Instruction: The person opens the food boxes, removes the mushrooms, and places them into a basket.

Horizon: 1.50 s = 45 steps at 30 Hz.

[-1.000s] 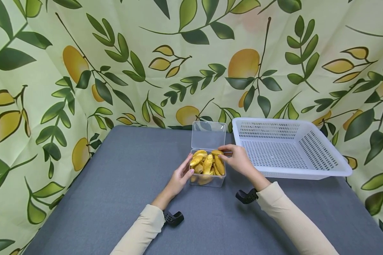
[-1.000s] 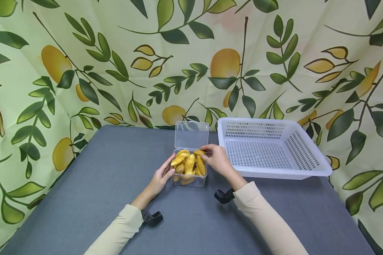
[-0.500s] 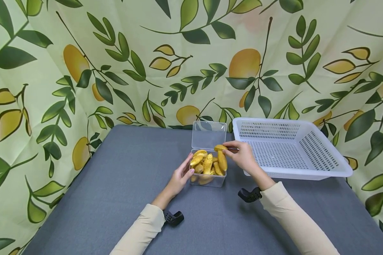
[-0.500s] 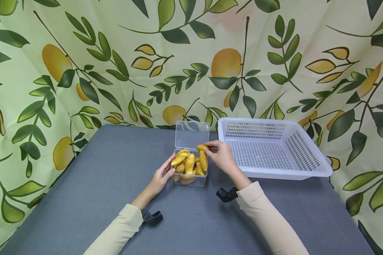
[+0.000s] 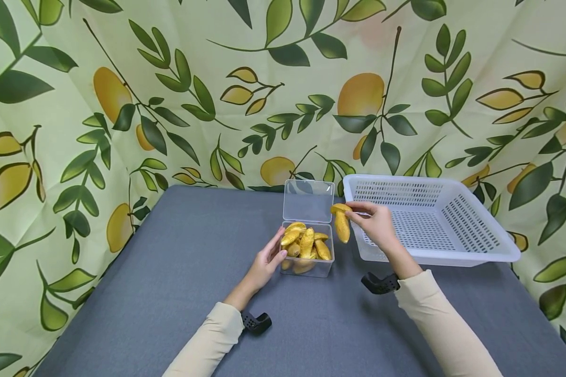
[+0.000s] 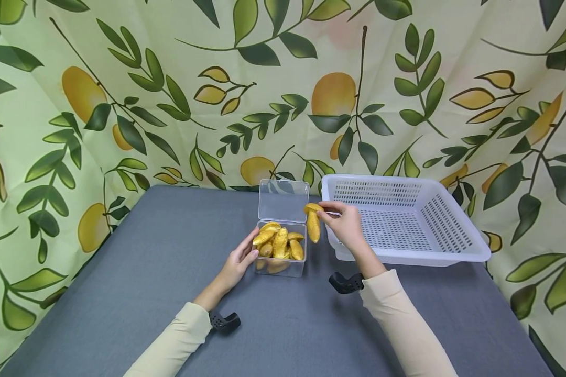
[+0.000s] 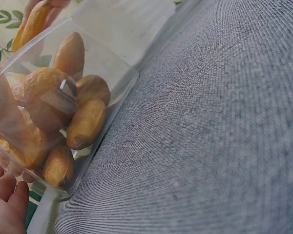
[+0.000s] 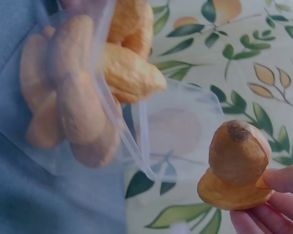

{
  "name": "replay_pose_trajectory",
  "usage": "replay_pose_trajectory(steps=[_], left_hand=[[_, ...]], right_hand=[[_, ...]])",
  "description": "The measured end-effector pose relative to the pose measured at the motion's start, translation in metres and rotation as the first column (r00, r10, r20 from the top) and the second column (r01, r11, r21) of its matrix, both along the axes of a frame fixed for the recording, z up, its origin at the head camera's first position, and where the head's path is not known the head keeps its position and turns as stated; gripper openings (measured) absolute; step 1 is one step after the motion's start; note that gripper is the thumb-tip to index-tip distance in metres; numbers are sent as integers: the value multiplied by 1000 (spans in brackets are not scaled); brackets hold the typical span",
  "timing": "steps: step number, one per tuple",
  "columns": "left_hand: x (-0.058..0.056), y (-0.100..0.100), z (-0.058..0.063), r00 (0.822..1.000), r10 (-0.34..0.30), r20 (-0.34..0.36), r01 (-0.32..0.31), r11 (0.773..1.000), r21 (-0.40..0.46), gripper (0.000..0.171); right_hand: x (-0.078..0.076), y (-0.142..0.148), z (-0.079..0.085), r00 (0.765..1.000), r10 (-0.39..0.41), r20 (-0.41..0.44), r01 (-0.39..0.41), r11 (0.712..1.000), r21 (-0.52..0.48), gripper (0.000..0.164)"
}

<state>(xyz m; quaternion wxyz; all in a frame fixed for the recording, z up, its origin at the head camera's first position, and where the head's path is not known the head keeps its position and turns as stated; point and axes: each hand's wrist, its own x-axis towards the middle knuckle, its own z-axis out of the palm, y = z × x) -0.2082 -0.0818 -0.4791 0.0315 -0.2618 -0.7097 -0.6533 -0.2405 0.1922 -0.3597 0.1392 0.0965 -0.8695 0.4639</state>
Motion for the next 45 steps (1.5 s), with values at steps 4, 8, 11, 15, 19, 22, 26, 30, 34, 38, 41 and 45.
replay_pose_trajectory(steps=[4,8,11,15,19,22,26,30,34,38,41,45], left_hand=[[1,0,0,1000,2,14,-1,1000,-9,56],[0,1,0,1000,6,12,-6,1000,-12,56],[0,1,1,1000,8,6,-8,1000,-10,56],[1,0,1,1000,11,4,-11,1000,-7,56],[2,-2,1,1000,18,9,-18,1000,-6,56],[3,-2,1,1000,20,2,-20,1000,0,56],[4,-1,1,1000,20,-9,-20,1000,2,56],[2,1,2,1000,23,-3,-23,1000,-7,55],[1,0,2,1000,23,6,-23,1000,-8,56],[2,0,1,1000,19,11,-19,1000,-5,56],[2,0,1,1000,18,9,-18,1000,-4,56],[0,0,1,1000,17,-1,-17,1000,-6,55]], right_hand=[[-1,15,5,999,-41,16,41,998,-41,30],[-2,30,6,996,-83,23,85,995,-58,31],[-2,40,4,991,-127,38,129,990,-54,32],[-1,52,0,977,-185,102,190,981,-42,35],[-2,58,-6,958,-234,167,239,971,-12,37],[-4,60,-10,950,-254,181,255,967,17,36],[-2,61,-13,951,-255,173,255,967,23,35],[6,54,-9,964,-223,147,227,974,-11,36],[12,38,-5,985,-141,102,148,987,-66,35],[17,22,-3,993,-69,92,80,990,-120,35],[19,10,-2,995,-18,102,32,989,-145,35],[20,-5,-4,991,61,121,-44,989,-141,35]])
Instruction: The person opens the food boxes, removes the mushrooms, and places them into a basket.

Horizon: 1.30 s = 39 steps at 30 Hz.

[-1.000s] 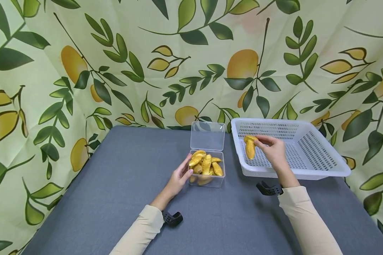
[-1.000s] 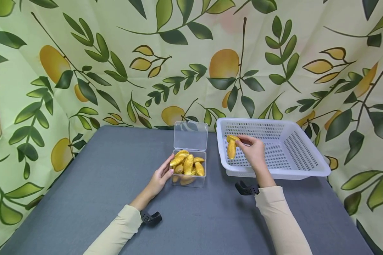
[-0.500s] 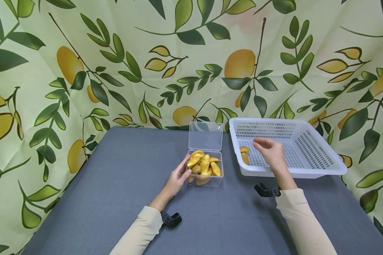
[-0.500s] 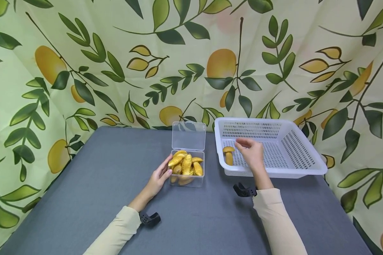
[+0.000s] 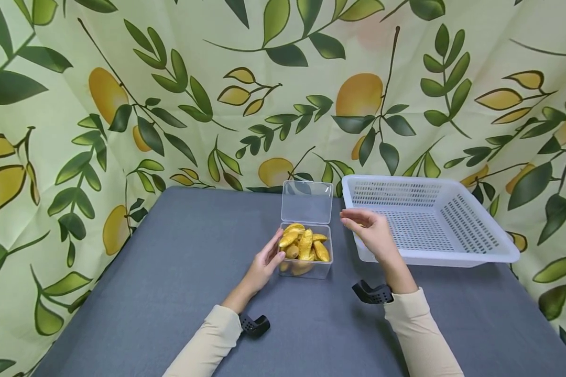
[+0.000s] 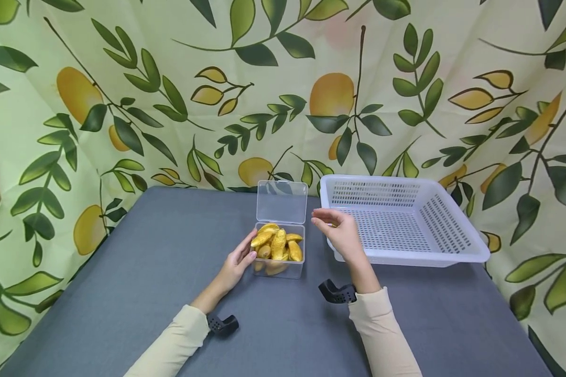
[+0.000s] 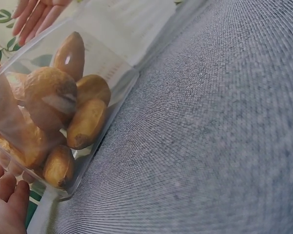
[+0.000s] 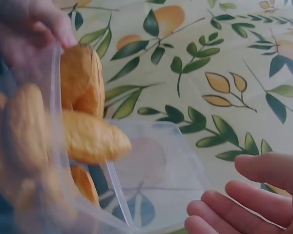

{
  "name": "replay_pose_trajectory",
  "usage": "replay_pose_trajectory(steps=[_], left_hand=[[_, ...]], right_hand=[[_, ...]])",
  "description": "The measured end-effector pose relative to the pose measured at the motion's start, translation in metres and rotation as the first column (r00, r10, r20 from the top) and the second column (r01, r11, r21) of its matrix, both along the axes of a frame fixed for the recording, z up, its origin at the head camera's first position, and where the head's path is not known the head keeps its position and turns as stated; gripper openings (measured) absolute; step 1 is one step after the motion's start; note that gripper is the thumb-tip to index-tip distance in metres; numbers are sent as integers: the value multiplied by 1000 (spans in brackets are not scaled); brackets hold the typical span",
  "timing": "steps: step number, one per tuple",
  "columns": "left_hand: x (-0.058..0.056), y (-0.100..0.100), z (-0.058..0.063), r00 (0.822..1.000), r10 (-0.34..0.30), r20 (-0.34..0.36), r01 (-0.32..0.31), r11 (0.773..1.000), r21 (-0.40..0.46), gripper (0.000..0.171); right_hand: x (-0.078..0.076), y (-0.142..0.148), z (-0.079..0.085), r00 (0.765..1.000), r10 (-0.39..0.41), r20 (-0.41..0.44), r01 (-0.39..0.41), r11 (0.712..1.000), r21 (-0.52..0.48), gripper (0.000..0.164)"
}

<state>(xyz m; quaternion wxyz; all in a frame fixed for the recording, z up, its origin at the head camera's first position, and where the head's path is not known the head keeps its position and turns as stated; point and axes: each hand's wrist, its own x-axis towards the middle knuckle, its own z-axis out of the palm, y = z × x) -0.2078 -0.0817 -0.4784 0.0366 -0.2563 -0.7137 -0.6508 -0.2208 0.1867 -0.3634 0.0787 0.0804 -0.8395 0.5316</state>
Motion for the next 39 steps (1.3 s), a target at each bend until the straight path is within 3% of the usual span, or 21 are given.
replay_pose_trajectory(steps=[12,19,29,39], left_hand=[[2,-1,1,1000,-11,4,11,1000,8,56],[2,-1,1,1000,-8,-3,8,1000,5,55],[1,1,2,1000,-18,26,18,1000,10,56],[2,0,2,1000,-7,22,7,1000,19,56]], right_hand=[[-7,-37,-20,986,126,105,-122,992,-44,35],[-11,-50,-30,985,158,69,-157,987,-19,33],[-12,-55,-37,974,209,85,-211,977,11,30],[-10,-50,-32,973,222,58,-220,975,-31,25]])
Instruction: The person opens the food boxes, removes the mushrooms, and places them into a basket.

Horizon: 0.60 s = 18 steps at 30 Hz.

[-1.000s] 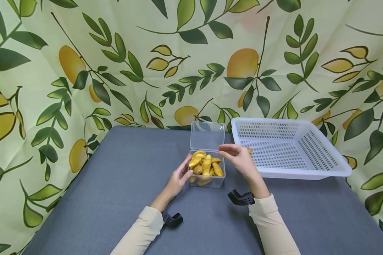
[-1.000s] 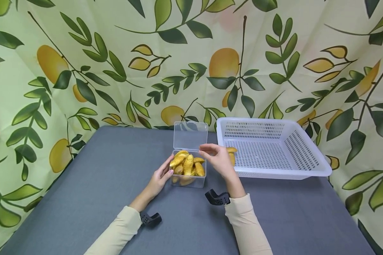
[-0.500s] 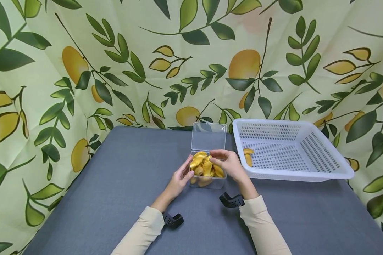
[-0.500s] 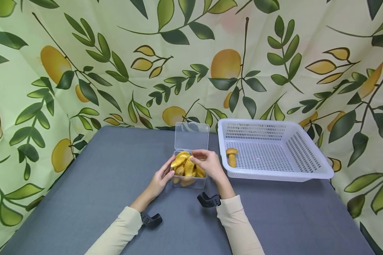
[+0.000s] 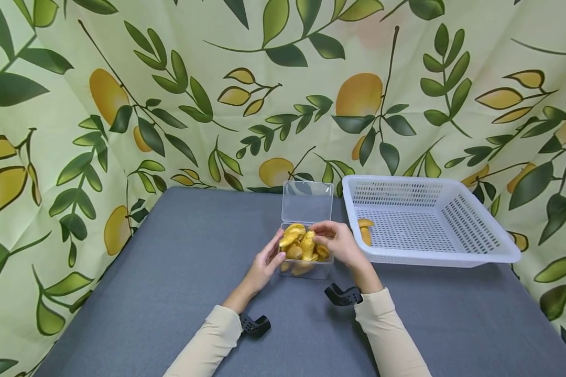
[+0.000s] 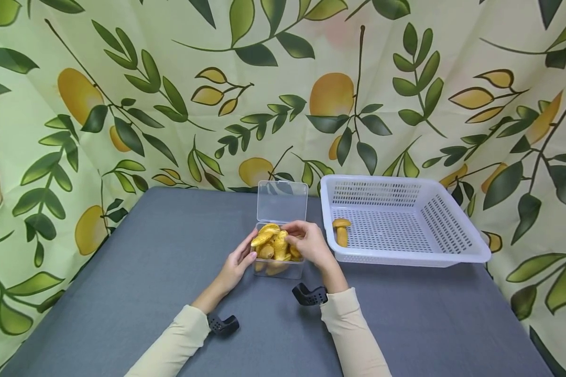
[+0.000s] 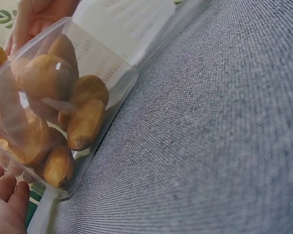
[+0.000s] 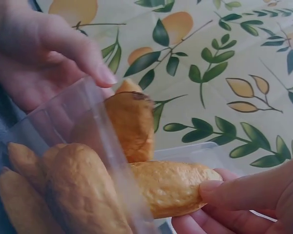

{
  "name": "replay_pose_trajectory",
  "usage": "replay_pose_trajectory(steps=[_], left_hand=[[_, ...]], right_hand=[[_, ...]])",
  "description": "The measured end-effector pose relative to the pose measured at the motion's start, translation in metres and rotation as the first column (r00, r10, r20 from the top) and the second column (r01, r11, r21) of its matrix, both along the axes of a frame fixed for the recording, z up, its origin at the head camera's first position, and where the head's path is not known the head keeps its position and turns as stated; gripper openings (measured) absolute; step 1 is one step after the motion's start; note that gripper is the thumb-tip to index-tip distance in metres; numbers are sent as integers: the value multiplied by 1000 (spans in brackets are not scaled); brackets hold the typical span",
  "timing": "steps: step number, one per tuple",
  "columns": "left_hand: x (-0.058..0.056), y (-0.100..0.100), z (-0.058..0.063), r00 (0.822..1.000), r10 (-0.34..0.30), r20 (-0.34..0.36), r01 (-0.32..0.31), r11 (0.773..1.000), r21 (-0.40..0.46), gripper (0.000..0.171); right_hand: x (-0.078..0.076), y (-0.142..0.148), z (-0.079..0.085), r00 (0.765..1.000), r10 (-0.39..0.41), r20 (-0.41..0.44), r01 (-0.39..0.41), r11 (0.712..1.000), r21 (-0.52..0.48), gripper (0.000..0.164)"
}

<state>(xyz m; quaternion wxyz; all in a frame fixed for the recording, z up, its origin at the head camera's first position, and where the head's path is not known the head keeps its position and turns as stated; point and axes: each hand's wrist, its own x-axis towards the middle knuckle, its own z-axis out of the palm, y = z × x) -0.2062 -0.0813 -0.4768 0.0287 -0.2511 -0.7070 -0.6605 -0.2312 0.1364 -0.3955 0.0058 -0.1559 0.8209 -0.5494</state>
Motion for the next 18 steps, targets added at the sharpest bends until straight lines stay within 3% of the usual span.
replay_pose_trajectory(steps=[11,18], left_hand=[[0,0,1,1000,-9,6,9,1000,1,57],[0,0,-1,1000,-10,-7,10,1000,6,57]], right_hand=[[5,8,10,1000,-25,-5,25,1000,-9,22],[8,11,15,1000,-30,6,31,997,-68,24]])
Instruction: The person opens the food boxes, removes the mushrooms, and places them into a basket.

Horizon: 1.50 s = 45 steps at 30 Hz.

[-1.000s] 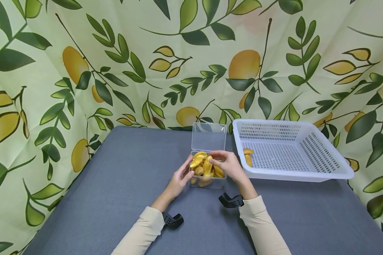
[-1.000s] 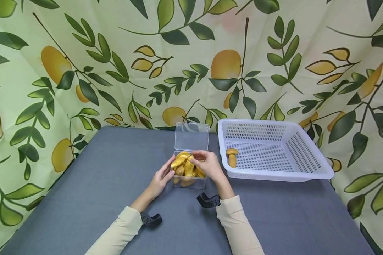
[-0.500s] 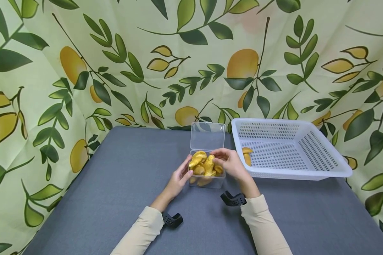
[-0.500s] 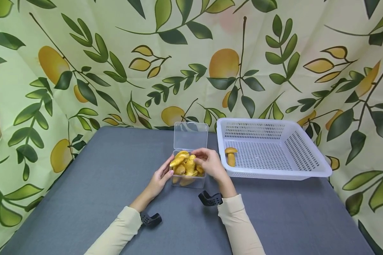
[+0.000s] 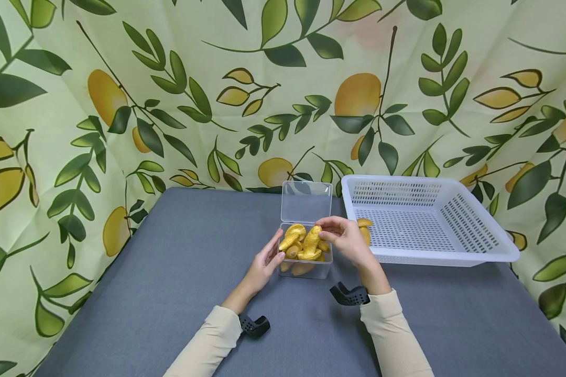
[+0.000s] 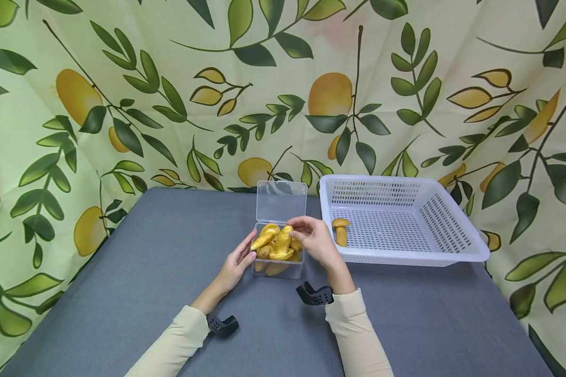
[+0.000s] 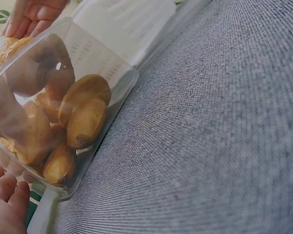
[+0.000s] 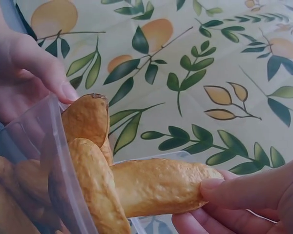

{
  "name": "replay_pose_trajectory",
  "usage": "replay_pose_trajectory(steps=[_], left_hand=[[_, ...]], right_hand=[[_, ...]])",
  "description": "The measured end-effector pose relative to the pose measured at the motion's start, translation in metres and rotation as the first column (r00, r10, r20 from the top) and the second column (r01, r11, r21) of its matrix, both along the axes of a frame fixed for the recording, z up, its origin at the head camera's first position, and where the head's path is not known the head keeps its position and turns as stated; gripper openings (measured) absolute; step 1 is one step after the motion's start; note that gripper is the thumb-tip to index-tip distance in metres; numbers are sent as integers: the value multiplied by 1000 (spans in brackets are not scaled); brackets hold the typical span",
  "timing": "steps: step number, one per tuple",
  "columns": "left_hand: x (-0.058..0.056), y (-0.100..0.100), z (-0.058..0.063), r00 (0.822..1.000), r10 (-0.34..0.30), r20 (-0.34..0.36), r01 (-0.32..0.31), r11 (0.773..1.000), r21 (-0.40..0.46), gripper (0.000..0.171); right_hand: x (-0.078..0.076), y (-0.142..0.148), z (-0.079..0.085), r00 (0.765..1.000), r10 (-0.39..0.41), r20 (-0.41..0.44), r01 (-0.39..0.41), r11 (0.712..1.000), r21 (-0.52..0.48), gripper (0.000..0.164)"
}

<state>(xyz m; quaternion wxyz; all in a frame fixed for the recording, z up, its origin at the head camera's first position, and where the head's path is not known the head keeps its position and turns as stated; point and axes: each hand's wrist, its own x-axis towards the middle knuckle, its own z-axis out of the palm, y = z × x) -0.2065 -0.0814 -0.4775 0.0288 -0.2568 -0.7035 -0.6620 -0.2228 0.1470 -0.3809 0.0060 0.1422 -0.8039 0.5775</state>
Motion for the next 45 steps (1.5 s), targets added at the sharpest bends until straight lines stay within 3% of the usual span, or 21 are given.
replay_pose_trajectory(steps=[10,18,26,32,38,45], left_hand=[[0,1,0,1000,-12,-1,12,1000,16,57],[1,-1,0,1000,-17,9,17,1000,14,58],[0,0,-2,1000,-11,-6,11,1000,1,58],[-1,0,-1,1000,-1,-5,1,1000,-15,57],[0,-1,2,1000,8,-14,-9,1000,-22,57],[-1,-1,-2,1000,-1,12,1,1000,-19,58]], right_hand=[[6,8,12,997,-75,-15,73,995,-67,28],[8,16,18,990,-144,-7,140,971,-195,32],[7,34,19,969,-248,-10,230,911,-342,21],[9,48,21,951,-307,18,284,855,-435,32],[7,61,26,913,-405,47,370,773,-515,34],[6,88,25,849,-507,148,515,736,-439,26]])
